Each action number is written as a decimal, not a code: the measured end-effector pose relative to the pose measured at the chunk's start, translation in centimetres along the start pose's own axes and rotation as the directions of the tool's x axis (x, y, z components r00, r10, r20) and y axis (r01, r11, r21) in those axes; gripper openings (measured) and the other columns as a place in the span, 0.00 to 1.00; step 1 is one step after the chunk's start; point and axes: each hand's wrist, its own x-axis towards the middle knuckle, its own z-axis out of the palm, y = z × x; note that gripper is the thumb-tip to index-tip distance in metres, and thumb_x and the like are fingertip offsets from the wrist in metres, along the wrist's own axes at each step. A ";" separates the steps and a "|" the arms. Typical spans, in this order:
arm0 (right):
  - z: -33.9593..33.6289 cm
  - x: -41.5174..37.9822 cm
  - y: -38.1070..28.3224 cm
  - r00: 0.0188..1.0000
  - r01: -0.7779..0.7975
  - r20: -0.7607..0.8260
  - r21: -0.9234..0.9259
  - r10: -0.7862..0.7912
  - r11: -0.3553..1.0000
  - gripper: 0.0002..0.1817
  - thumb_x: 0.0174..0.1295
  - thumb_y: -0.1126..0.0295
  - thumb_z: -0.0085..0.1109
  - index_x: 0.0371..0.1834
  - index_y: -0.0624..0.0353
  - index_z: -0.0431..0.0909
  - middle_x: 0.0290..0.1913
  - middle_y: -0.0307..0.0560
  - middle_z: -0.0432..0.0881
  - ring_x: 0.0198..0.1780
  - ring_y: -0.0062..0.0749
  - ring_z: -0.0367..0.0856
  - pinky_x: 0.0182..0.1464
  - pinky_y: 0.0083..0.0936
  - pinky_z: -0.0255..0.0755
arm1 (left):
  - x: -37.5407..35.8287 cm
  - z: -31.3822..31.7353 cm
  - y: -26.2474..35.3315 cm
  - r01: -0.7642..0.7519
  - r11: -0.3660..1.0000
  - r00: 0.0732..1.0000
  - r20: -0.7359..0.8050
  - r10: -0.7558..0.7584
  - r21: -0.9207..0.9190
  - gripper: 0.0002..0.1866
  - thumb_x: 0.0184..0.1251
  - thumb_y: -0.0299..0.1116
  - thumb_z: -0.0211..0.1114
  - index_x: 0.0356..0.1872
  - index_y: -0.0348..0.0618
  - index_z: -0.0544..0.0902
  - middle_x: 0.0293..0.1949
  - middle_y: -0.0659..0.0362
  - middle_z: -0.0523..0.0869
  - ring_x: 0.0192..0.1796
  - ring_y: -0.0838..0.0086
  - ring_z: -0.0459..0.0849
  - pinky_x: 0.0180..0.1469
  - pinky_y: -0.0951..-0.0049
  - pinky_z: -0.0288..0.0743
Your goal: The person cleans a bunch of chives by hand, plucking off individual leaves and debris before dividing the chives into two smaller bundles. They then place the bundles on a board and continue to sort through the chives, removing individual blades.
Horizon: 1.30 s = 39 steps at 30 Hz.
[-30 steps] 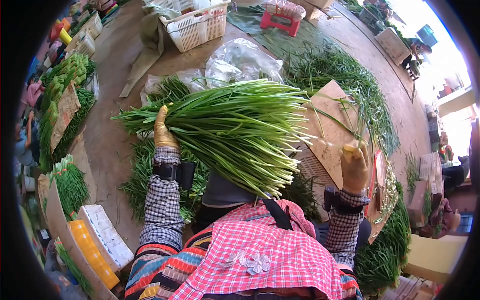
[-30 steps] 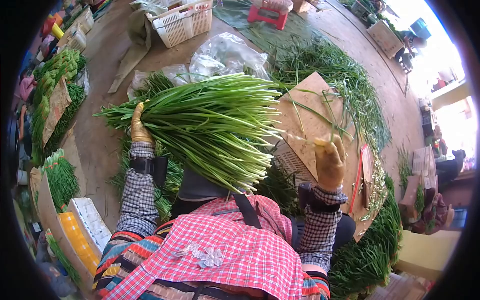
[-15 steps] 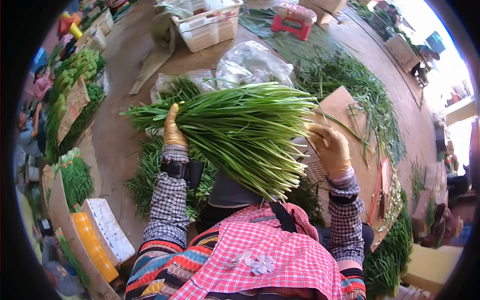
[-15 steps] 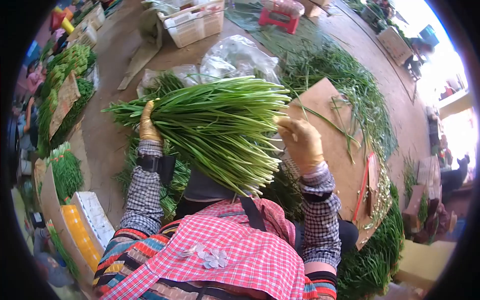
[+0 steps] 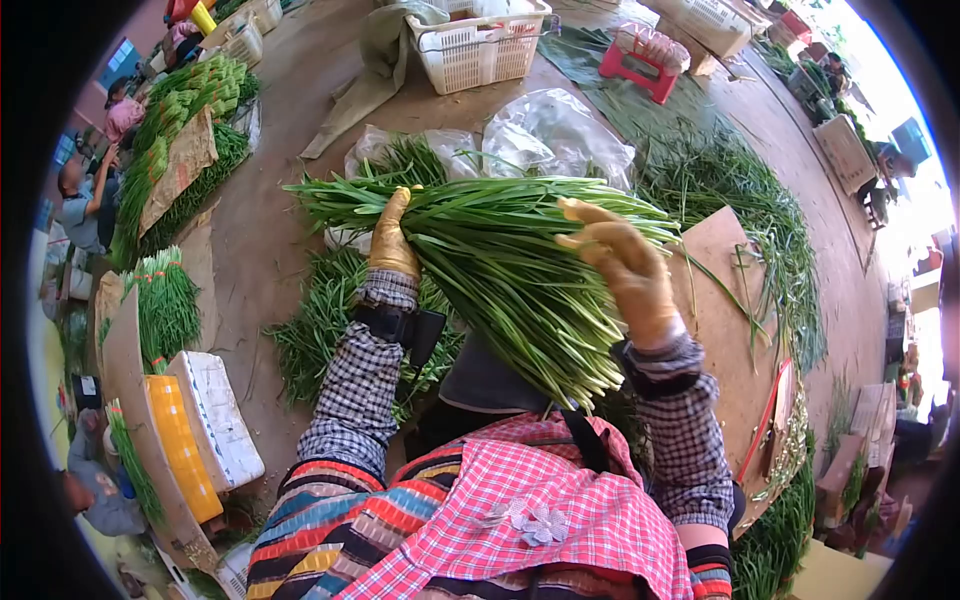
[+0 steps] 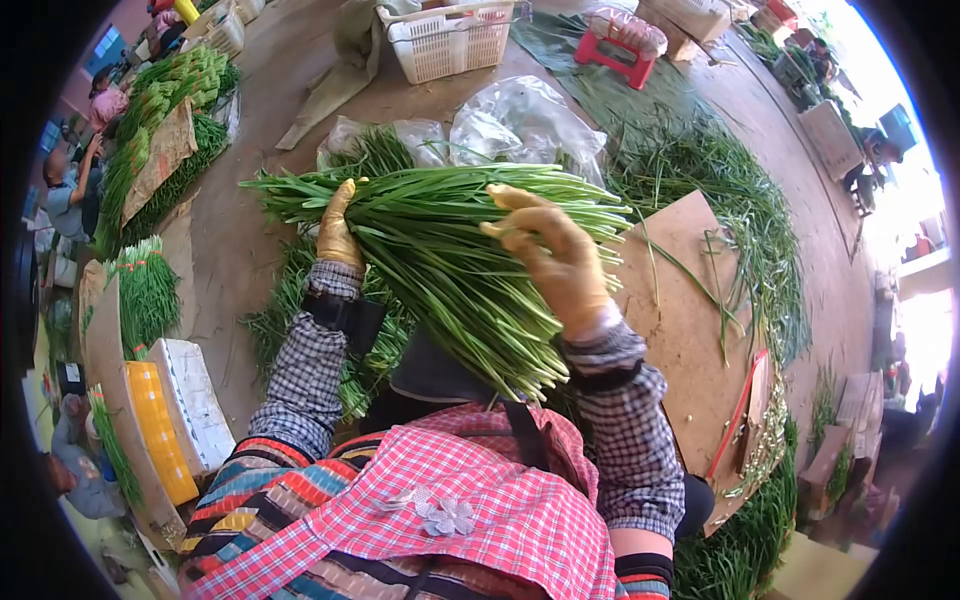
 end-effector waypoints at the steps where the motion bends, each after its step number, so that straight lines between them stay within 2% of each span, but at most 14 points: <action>1: -0.7 -0.6 -1.6 0.992 -0.121 -0.011 0.059 0.122 0.991 0.07 0.66 0.74 0.54 0.44 0.64 0.76 0.61 0.60 0.74 0.60 0.46 0.76 0.60 0.38 0.73 | 0.0 0.1 -0.2 0.004 1.000 1.000 -0.001 -0.004 0.001 0.16 0.64 0.42 0.65 0.46 0.41 0.81 0.39 0.56 0.86 0.41 0.66 0.84 0.47 0.63 0.80; 3: -1.4 -1.7 -3.1 0.977 -0.213 0.104 0.418 0.186 0.883 0.10 0.68 0.67 0.53 0.43 0.64 0.75 0.61 0.62 0.73 0.62 0.47 0.74 0.57 0.37 0.75 | 0.0 -0.3 -0.2 -0.006 1.000 1.000 -0.017 0.006 0.008 0.18 0.62 0.44 0.67 0.45 0.42 0.82 0.39 0.56 0.86 0.41 0.66 0.84 0.47 0.63 0.80; 5: -1.9 -3.8 -3.7 0.943 -0.275 -0.002 0.559 0.333 0.782 0.14 0.69 0.62 0.52 0.43 0.64 0.75 0.56 0.62 0.78 0.47 0.36 0.82 0.48 0.32 0.77 | 0.5 -0.8 -0.3 -0.006 1.000 1.000 -0.028 0.006 0.002 0.18 0.60 0.45 0.68 0.44 0.43 0.83 0.39 0.57 0.86 0.41 0.65 0.83 0.48 0.61 0.78; 7: -3.3 -4.1 -2.2 0.964 -0.264 0.184 0.602 0.191 0.753 0.13 0.68 0.62 0.57 0.44 0.61 0.75 0.44 0.56 0.84 0.23 0.20 0.72 0.32 0.22 0.71 | 0.3 -0.6 -0.1 0.008 1.000 0.999 -0.044 -0.008 -0.003 0.18 0.61 0.44 0.67 0.45 0.43 0.83 0.40 0.57 0.86 0.41 0.65 0.83 0.48 0.61 0.78; 10: -3.1 -6.6 -2.8 0.920 -0.268 -0.159 0.409 0.357 0.872 0.11 0.65 0.65 0.61 0.43 0.61 0.77 0.40 0.53 0.86 0.17 0.12 0.65 0.23 0.11 0.62 | 0.2 -0.5 0.0 0.010 1.000 0.999 -0.039 -0.010 -0.008 0.17 0.62 0.43 0.67 0.45 0.43 0.83 0.41 0.56 0.86 0.42 0.64 0.83 0.49 0.59 0.78; 18: -4.5 -9.7 -3.0 0.925 -0.169 -0.289 0.270 0.247 0.948 0.19 0.64 0.52 0.61 0.37 0.60 0.78 0.25 0.41 0.81 0.16 0.11 0.60 0.19 0.12 0.52 | 0.3 -0.6 -0.3 -0.003 1.000 1.000 -0.012 0.003 0.025 0.18 0.62 0.44 0.67 0.46 0.44 0.82 0.41 0.55 0.86 0.42 0.63 0.84 0.48 0.59 0.80; 21: -6.6 -11.5 -2.8 0.940 -0.172 -0.210 0.384 0.267 0.907 0.22 0.62 0.48 0.62 0.37 0.60 0.78 0.25 0.40 0.81 0.16 0.11 0.60 0.19 0.13 0.52 | 0.7 -0.8 -0.4 0.003 1.000 1.000 0.005 -0.003 0.030 0.17 0.63 0.44 0.66 0.46 0.43 0.81 0.41 0.55 0.86 0.42 0.64 0.84 0.48 0.59 0.80; 24: -7.9 -13.8 -3.2 0.892 -0.373 -0.235 0.096 0.386 0.923 0.18 0.66 0.54 0.59 0.38 0.60 0.79 0.28 0.39 0.84 0.16 0.11 0.62 0.18 0.11 0.55 | 0.4 -0.5 -0.2 0.006 1.000 1.000 -0.028 -0.005 0.028 0.17 0.65 0.43 0.64 0.47 0.42 0.81 0.41 0.55 0.86 0.42 0.64 0.84 0.47 0.60 0.81; 26: -8.2 -15.6 -3.0 0.742 -0.627 -0.329 -0.032 0.584 0.779 0.13 0.68 0.61 0.57 0.38 0.62 0.81 0.30 0.40 0.85 0.16 0.11 0.64 0.18 0.10 0.58 | 0.6 -0.6 -0.3 0.011 1.000 1.000 -0.029 -0.010 0.019 0.17 0.62 0.42 0.66 0.46 0.40 0.82 0.41 0.56 0.86 0.42 0.64 0.83 0.49 0.60 0.79; 29: -10.4 -20.5 2.4 0.438 -0.884 -0.353 -0.339 0.827 0.323 0.15 0.63 0.59 0.60 0.44 0.58 0.83 0.39 0.44 0.88 0.22 0.23 0.77 0.26 0.22 0.72 | 0.3 -0.6 -0.3 0.062 0.998 0.998 -0.019 -0.062 -0.013 0.18 0.61 0.42 0.67 0.46 0.41 0.82 0.42 0.56 0.86 0.42 0.64 0.83 0.49 0.61 0.78; 31: -10.5 -23.7 5.0 0.443 -0.314 -0.236 -0.944 0.865 -0.097 0.21 0.59 0.53 0.62 0.49 0.54 0.83 0.44 0.45 0.87 0.41 0.39 0.85 0.44 0.34 0.78 | 0.6 -0.8 -0.3 0.052 0.999 0.999 -0.006 -0.052 -0.011 0.19 0.60 0.43 0.68 0.46 0.41 0.82 0.42 0.56 0.86 0.43 0.64 0.83 0.50 0.62 0.78; 32: -9.8 -24.4 4.8 0.408 -0.370 -0.311 -0.916 0.858 -0.156 0.26 0.55 0.48 0.63 0.52 0.52 0.82 0.49 0.49 0.85 0.56 0.44 0.79 0.57 0.37 0.73 | 1.0 -1.0 -0.6 0.015 1.000 1.000 -0.005 -0.015 0.011 0.19 0.59 0.44 0.68 0.46 0.41 0.82 0.42 0.56 0.86 0.43 0.64 0.83 0.50 0.62 0.77; 37: -8.3 -17.7 -0.3 0.732 -0.594 -0.402 -0.772 0.549 0.226 0.19 0.57 0.57 0.63 0.48 0.53 0.83 0.41 0.50 0.86 0.43 0.41 0.86 0.47 0.32 0.78 | -0.1 0.0 -0.1 -0.002 1.000 0.992 -0.123 0.004 0.021 0.20 0.58 0.44 0.69 0.46 0.42 0.82 0.41 0.56 0.86 0.42 0.64 0.83 0.52 0.62 0.76; 39: -6.8 -13.5 -1.7 0.907 -0.395 -0.298 -0.846 0.297 0.357 0.10 0.60 0.64 0.60 0.42 0.54 0.84 0.33 0.51 0.84 0.34 0.40 0.85 0.38 0.35 0.77 | 0.6 -0.6 -0.4 -0.020 1.000 0.998 -0.064 0.020 0.012 0.19 0.58 0.44 0.69 0.45 0.42 0.82 0.41 0.56 0.86 0.42 0.64 0.83 0.50 0.61 0.77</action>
